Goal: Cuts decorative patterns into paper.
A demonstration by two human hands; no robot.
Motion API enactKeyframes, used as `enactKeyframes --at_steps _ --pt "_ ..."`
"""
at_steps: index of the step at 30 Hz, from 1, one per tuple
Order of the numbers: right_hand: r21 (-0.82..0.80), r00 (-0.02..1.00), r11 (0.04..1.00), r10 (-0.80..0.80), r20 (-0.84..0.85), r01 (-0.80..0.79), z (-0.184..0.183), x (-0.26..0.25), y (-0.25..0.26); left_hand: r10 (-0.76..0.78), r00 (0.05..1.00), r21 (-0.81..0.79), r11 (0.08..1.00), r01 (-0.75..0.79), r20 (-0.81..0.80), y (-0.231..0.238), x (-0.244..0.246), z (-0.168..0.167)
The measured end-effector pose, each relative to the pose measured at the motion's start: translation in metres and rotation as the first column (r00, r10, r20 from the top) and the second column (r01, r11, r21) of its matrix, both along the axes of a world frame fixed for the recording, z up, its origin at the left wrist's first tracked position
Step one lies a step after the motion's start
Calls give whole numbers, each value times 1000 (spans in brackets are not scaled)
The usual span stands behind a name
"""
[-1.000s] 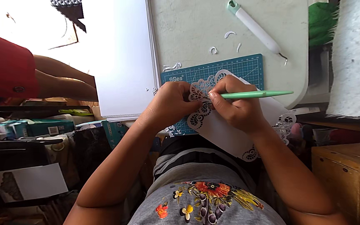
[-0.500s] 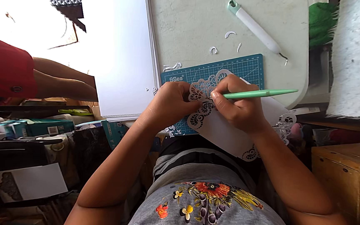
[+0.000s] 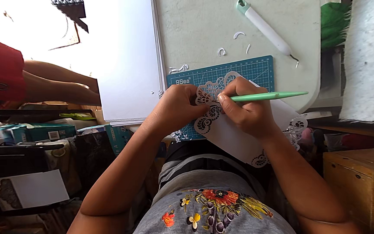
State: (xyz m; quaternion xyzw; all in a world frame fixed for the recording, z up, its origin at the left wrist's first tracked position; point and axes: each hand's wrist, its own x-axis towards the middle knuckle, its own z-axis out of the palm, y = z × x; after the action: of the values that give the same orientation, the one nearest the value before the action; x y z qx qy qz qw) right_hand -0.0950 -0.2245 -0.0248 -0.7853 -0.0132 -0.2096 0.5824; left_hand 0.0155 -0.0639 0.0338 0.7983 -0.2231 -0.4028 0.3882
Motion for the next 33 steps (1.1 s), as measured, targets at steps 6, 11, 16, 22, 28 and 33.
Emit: enactKeyframes --at_steps 6,11,16,22,28,33 --pt "-1 1000 1000 4 4 -4 -1 0 -1 9 1000 3 1000 -9 -3 -1 0 0" --pt "18 1000 1000 24 -14 -23 0 0 -1 15 1000 -1 1000 -15 -20 0 0 0" --pt "40 998 998 51 -35 -49 2 1 -4 16 1000 2 1000 -16 -26 0 0 0" --pt "36 998 998 47 -48 -46 2 2 -4 -1 1000 5 1000 1 2 1 1 -1" --pt "80 994 996 50 -96 -42 6 1 -4 4 1000 13 1000 -4 -8 0 1 0" --pt "81 994 996 43 -104 -35 5 1 -3 2 1000 16 1000 -2 -5 0 1 0"
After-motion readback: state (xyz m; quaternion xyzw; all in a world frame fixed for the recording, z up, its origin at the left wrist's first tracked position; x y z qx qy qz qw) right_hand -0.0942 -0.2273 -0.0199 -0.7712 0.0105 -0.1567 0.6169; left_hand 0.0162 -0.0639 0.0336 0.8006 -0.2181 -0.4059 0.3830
